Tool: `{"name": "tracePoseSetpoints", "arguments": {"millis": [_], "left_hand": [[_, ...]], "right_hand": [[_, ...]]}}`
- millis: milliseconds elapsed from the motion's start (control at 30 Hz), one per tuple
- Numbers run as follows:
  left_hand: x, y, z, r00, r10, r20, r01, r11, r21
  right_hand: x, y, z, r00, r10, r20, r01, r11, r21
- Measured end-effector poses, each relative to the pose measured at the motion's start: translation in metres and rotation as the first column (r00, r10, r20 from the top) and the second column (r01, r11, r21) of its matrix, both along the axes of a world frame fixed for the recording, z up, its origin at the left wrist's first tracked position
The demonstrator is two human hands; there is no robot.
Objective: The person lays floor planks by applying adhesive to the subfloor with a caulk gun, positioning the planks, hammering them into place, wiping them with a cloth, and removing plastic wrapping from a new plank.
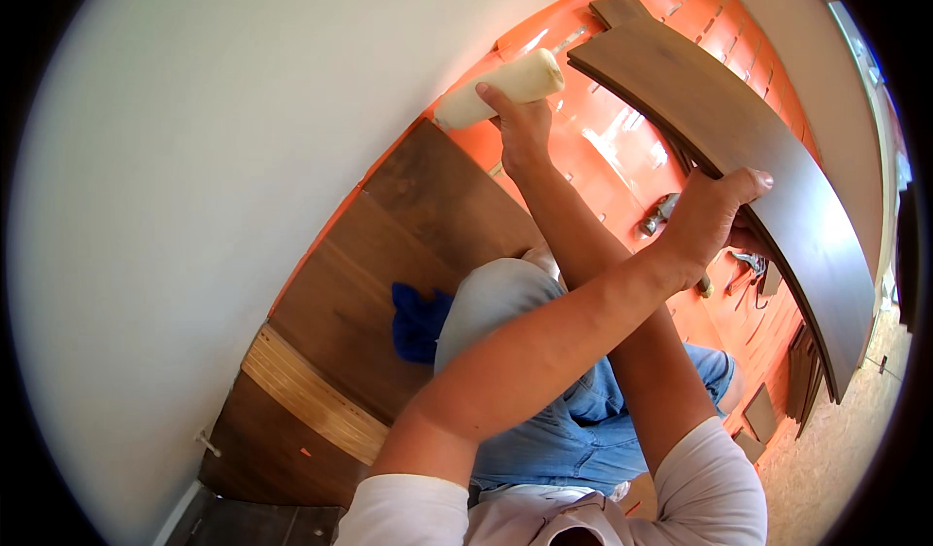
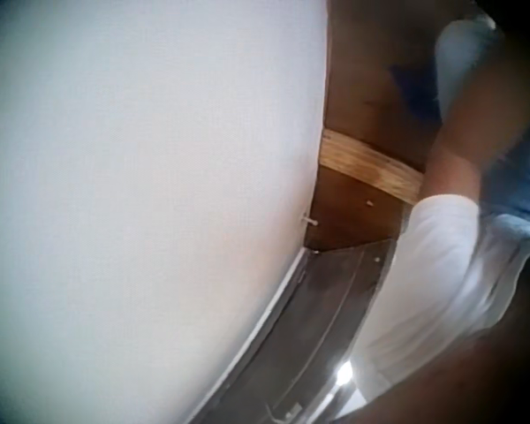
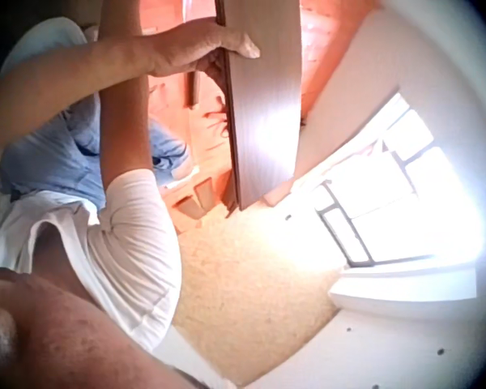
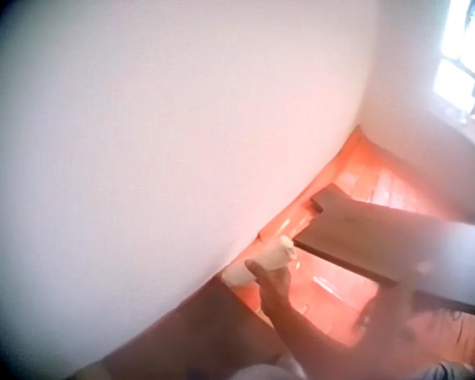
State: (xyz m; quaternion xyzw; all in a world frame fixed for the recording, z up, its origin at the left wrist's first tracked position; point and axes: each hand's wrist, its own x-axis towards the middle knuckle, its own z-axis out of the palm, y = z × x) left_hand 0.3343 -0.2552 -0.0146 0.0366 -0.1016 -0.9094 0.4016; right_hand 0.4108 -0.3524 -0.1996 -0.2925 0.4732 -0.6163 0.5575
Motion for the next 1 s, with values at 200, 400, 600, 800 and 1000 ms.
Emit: {"name": "tracePoseSetpoints", "arguments": {"millis": [200,400,600,800,1000], "left_hand": [[0.003,-0.001,0.002,1.000,-0.012,0.002,0.012,1.000,-0.001],[0.001,0.002,0.003,0.999,-0.026,0.021,0.026,1.000,-0.010],[-0.002,0.002,-0.003,0.997,-0.037,0.061,0.037,0.999,0.003],[-0.026,0.011,-0.002,0.987,-0.072,0.141,0.076,0.997,-0.025],[-0.016,-0.007,-0.007,0.950,0.015,0.312,0.029,0.990,-0.137]], "right_hand": [[0.001,-0.003,-0.010,1.000,-0.010,0.000,0.010,1.000,-0.008],[-0.017,0.023,-0.005,0.998,-0.063,-0.005,0.063,0.994,0.088],[-0.088,0.091,-0.004,0.993,-0.002,-0.117,0.032,0.966,0.258],[-0.194,0.172,-0.040,0.979,-0.029,-0.203,0.067,0.981,0.183],[-0.236,0.239,0.033,0.918,0.081,-0.387,0.042,0.953,0.299]]}}
